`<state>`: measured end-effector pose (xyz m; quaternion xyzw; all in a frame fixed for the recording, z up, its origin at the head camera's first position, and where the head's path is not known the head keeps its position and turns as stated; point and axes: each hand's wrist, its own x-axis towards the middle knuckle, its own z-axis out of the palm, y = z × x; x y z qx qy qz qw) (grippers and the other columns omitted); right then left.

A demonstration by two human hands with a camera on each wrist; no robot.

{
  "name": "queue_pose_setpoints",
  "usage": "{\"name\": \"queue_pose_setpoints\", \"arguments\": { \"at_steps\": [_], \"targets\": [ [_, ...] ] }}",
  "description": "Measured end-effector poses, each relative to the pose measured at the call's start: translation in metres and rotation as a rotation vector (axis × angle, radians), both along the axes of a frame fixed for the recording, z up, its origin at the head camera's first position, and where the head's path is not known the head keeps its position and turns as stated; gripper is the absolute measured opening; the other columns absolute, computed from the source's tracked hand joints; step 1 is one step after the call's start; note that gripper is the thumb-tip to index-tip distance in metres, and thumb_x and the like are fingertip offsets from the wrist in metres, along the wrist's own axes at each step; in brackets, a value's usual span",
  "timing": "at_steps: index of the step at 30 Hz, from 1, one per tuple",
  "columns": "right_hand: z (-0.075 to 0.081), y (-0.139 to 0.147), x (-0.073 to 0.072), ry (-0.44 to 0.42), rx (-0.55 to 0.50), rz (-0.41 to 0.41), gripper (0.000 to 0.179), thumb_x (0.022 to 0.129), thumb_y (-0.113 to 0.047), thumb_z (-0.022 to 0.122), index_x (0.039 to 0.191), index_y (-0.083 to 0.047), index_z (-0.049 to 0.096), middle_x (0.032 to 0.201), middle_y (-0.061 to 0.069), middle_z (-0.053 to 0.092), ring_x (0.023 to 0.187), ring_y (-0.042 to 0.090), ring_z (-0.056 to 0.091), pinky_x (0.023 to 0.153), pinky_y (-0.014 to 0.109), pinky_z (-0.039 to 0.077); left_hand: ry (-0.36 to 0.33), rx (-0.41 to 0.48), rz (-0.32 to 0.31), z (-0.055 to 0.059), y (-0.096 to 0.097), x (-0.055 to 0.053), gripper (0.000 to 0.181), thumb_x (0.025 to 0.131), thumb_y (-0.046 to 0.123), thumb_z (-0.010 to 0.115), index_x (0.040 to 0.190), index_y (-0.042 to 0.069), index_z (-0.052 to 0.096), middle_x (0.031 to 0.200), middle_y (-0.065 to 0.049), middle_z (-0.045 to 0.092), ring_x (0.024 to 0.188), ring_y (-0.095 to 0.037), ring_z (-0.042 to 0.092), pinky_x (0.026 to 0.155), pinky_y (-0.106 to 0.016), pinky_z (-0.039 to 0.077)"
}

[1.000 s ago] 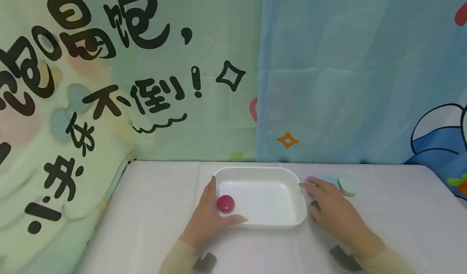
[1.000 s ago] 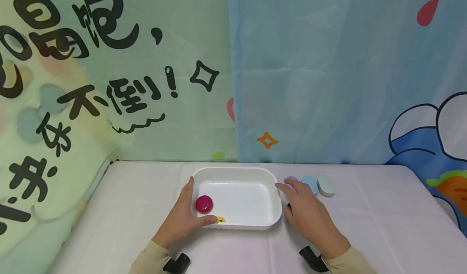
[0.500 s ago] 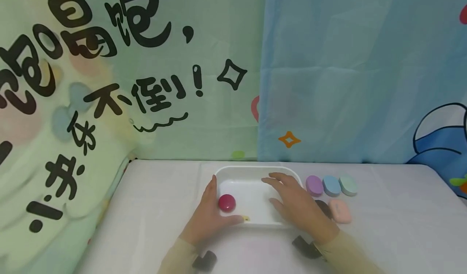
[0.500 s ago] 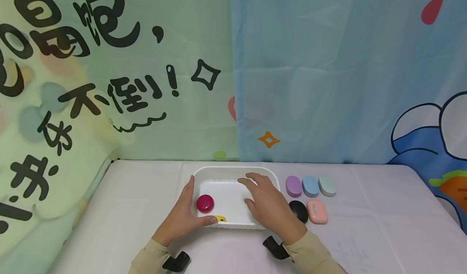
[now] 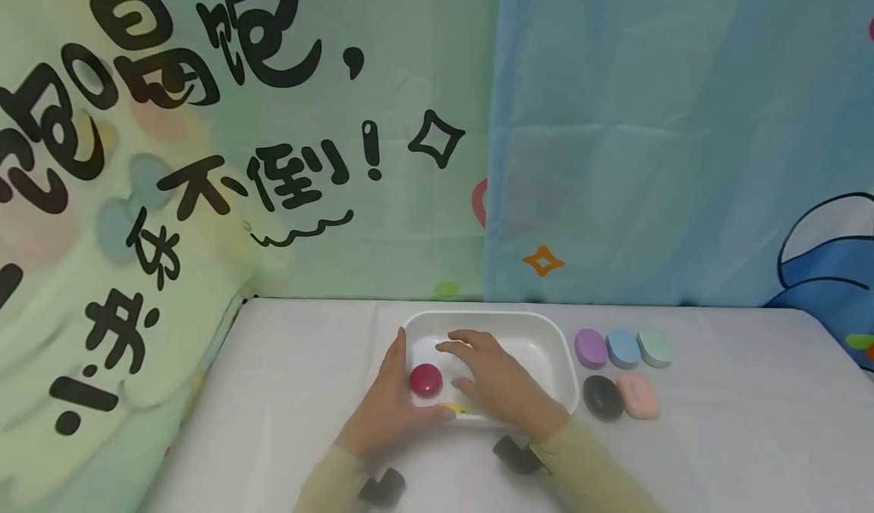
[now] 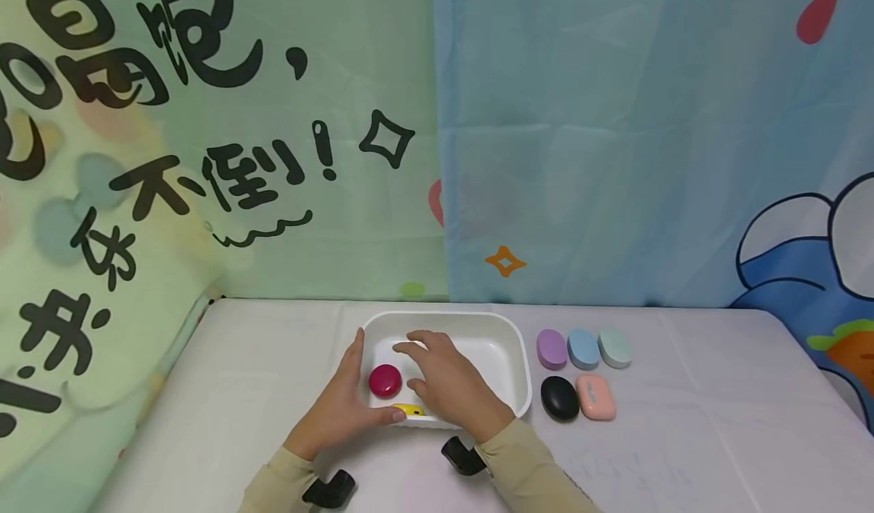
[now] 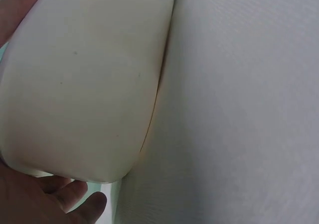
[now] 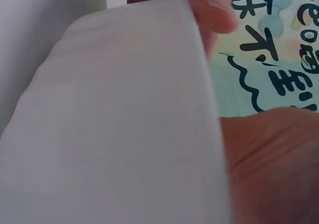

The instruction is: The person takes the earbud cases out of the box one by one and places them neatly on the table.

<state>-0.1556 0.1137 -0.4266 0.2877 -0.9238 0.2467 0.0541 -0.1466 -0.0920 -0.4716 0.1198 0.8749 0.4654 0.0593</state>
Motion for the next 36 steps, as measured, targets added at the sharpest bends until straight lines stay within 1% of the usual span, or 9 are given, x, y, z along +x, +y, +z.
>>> {"name": "queue_pose_setpoints", "arguments": {
  "at_steps": [3,7,12,15,18,24,30,32,36],
  "targets": [
    [-0.001,-0.006,-0.002,-0.047,-0.015,0.028,0.045,0.086,-0.001,0.074,0.130,-0.005,0.063,0.136,0.017,0.056,0.129,0.036,0.049,0.104,0.047,0.045,0.007,0.005,-0.017,0.001,-0.001,0.000,0.130,0.073,0.047,0.088,0.162,0.006,0.002,0.167,-0.015,0.012,0.151,-0.034,0.018,0.116,-0.055,0.029],
    [-0.003,-0.012,-0.006,-0.109,-0.024,0.053,0.042,0.088,0.000,0.071,0.129,-0.003,0.064,0.133,0.015,0.060,0.129,0.035,0.050,0.107,0.048,0.043,-0.010,0.007,-0.018,0.001,-0.002,0.001,0.129,0.074,0.048,0.087,0.162,0.009,0.001,0.167,-0.013,0.010,0.152,-0.033,0.015,0.117,-0.054,0.028],
    [-0.005,-0.019,-0.010,-0.156,-0.017,0.090,0.035,0.088,0.000,0.069,0.122,0.000,0.067,0.122,0.012,0.065,0.121,0.033,0.055,0.107,0.048,0.042,-0.001,0.020,-0.026,0.001,-0.002,0.002,0.130,0.074,0.048,0.086,0.162,0.007,0.001,0.167,-0.014,0.010,0.153,-0.032,0.013,0.118,-0.053,0.027],
    [-0.007,-0.022,-0.013,-0.170,-0.043,0.122,0.026,0.088,0.000,0.070,0.115,-0.002,0.071,0.113,0.009,0.069,0.112,0.030,0.060,0.103,0.046,0.045,-0.002,0.024,-0.030,0.000,-0.002,0.002,0.131,0.073,0.049,0.087,0.162,0.007,0.000,0.168,-0.014,0.008,0.153,-0.031,0.011,0.119,-0.051,0.025],
    [-0.010,-0.024,-0.016,-0.162,-0.067,0.161,0.022,0.087,0.003,0.071,0.108,-0.003,0.074,0.103,0.005,0.073,0.101,0.023,0.065,0.098,0.041,0.049,-0.004,0.022,-0.031,0.000,-0.002,0.002,0.132,0.073,0.050,0.087,0.162,0.007,-0.001,0.168,-0.012,0.008,0.153,-0.029,0.010,0.119,-0.050,0.024],
    [-0.014,-0.026,-0.022,-0.174,-0.087,0.213,0.028,0.082,0.010,0.069,0.104,-0.006,0.077,0.094,0.000,0.073,0.087,0.017,0.064,0.089,0.033,0.053,-0.005,0.032,-0.030,-0.002,-0.001,0.001,0.133,0.072,0.049,0.088,0.162,0.007,0.000,0.168,-0.014,0.008,0.153,-0.031,0.011,0.119,-0.051,0.024],
    [-0.019,-0.026,-0.026,-0.152,-0.056,0.253,0.031,0.084,0.007,0.072,0.109,-0.009,0.077,0.093,0.000,0.071,0.085,0.014,0.062,0.086,0.031,0.052,0.003,0.030,-0.034,0.000,-0.002,0.001,0.133,0.072,0.047,0.089,0.161,0.004,0.000,0.167,-0.016,0.009,0.153,-0.032,0.011,0.119,-0.051,0.024],
    [-0.019,-0.027,-0.026,-0.136,-0.044,0.261,0.033,0.082,0.009,0.071,0.109,-0.009,0.077,0.093,0.001,0.071,0.086,0.014,0.062,0.086,0.031,0.052,0.006,0.030,-0.033,0.001,-0.002,0.001,0.132,0.072,0.046,0.089,0.161,0.004,0.001,0.167,-0.017,0.009,0.153,-0.032,0.012,0.119,-0.050,0.024],
    [-0.019,-0.027,-0.025,-0.151,-0.045,0.219,0.030,0.081,0.008,0.072,0.106,-0.009,0.076,0.096,-0.001,0.072,0.088,0.014,0.062,0.087,0.032,0.051,0.007,0.025,-0.036,0.001,-0.002,0.002,0.131,0.073,0.047,0.087,0.161,0.003,0.001,0.167,-0.015,0.009,0.153,-0.031,0.012,0.119,-0.049,0.024]
  ]
}}
